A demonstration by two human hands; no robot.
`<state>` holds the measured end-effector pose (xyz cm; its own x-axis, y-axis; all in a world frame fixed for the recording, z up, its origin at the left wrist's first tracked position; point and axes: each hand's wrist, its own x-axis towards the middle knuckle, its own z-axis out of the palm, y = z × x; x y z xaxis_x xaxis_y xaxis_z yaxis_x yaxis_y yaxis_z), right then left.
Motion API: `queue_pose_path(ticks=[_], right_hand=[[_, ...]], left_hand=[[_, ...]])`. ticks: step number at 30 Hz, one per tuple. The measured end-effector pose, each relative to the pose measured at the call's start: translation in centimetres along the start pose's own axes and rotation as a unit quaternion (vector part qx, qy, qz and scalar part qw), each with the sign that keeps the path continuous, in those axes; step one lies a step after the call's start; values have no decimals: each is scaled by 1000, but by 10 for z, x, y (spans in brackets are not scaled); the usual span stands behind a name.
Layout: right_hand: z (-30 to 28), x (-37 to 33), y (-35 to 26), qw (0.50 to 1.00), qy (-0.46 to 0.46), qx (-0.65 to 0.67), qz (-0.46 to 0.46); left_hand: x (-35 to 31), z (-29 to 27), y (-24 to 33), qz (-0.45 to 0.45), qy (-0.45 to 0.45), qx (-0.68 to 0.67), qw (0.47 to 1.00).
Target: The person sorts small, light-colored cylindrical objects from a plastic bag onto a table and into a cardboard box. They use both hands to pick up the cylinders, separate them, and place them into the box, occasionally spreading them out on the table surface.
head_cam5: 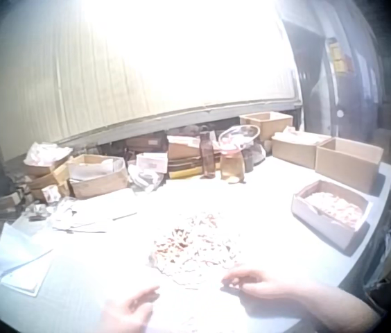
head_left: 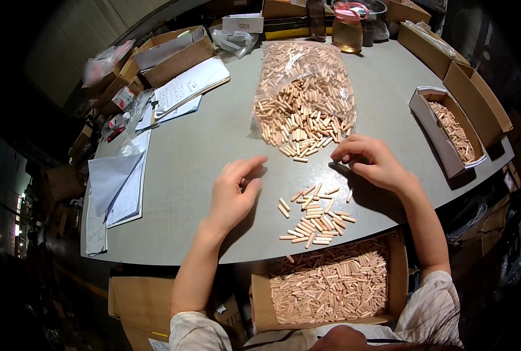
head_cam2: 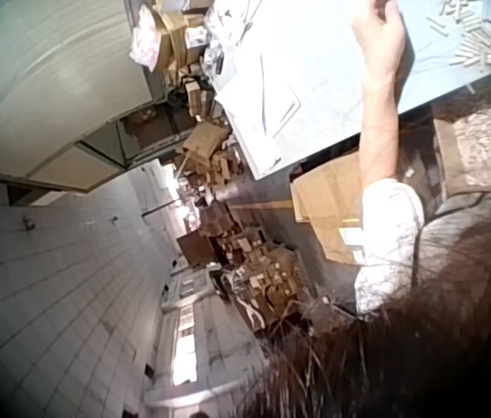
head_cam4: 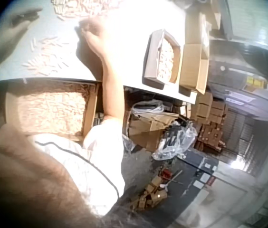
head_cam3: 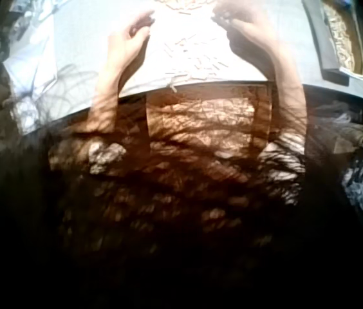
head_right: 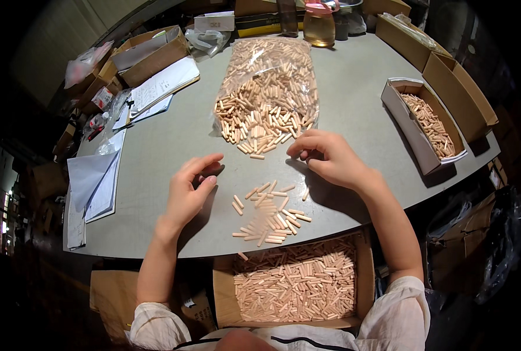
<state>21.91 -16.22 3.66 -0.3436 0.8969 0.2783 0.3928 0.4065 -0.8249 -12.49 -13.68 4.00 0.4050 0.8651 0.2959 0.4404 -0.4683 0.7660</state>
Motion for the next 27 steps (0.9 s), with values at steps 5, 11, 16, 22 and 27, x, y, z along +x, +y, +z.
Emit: queue_pose_path(ticks=[5,11,16,22,27], right_hand=[[-5,-1,-13,997,-71,-23,10],[-14,-4,-28,988,-145,-35,42],[-19,-8,-37,963,-262,23,54],[-16,-9,-36,874,-467,129,-31],[0,-10,-35,956,-207,181,106]], left_hand=[[0,-3,-1,55,-72,82,992],[-1,-8,12,63,-165,1,984],[-4,-12,26,26,-283,-69,956],[-13,-8,42,-10,-491,-205,847],[-15,2,32,-124,-250,-269,922]])
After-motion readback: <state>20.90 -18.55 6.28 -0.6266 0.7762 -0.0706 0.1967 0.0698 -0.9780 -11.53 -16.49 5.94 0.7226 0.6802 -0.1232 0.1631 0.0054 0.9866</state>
